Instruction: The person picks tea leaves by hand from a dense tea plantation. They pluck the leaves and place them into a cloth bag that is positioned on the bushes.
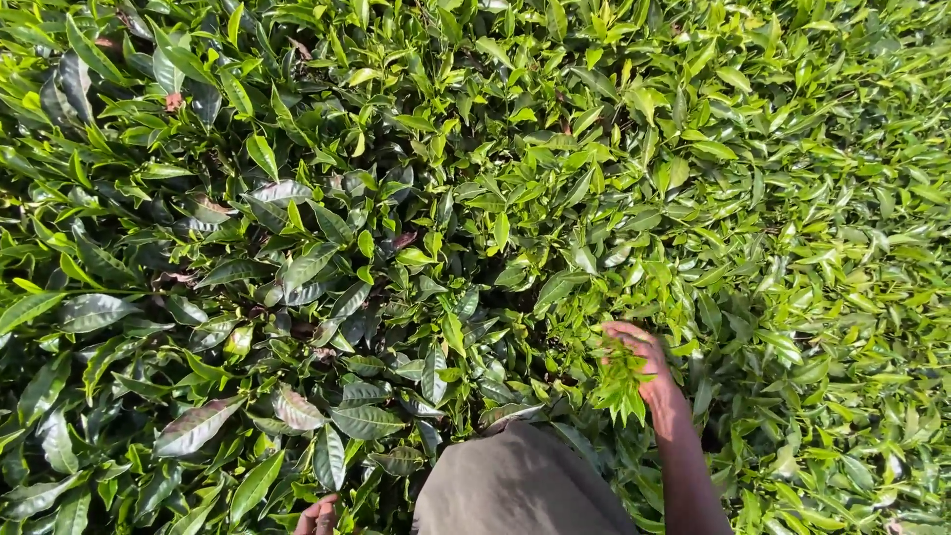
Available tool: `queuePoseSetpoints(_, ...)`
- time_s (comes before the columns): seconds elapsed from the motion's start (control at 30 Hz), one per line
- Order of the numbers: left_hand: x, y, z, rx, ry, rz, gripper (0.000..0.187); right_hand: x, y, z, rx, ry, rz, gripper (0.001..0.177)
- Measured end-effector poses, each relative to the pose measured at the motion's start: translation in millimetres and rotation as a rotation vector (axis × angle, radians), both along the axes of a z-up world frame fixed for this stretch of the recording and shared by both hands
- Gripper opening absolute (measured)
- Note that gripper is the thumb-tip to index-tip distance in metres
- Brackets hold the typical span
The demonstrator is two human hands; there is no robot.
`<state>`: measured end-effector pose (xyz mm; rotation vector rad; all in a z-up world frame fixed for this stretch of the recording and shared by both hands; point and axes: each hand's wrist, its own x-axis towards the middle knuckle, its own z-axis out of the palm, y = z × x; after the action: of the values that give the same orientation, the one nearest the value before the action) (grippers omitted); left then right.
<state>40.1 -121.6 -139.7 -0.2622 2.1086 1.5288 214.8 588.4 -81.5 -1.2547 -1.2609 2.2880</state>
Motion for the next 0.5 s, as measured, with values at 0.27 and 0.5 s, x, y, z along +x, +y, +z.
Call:
queuePoseSetpoints(0.27,-1.7,38.4,46.8,-0.023,0.023,0.149,0.029,-74.1,-51.0,-28.9,0.113,-0.267,0.212,0.051)
queuePoseSetpoints(0.5,21.9,16.2,21.2,0.074,0.071,0.173,0.030,-66.1,-93.5,-9.9,0.858,-0.531,0.221,0.068)
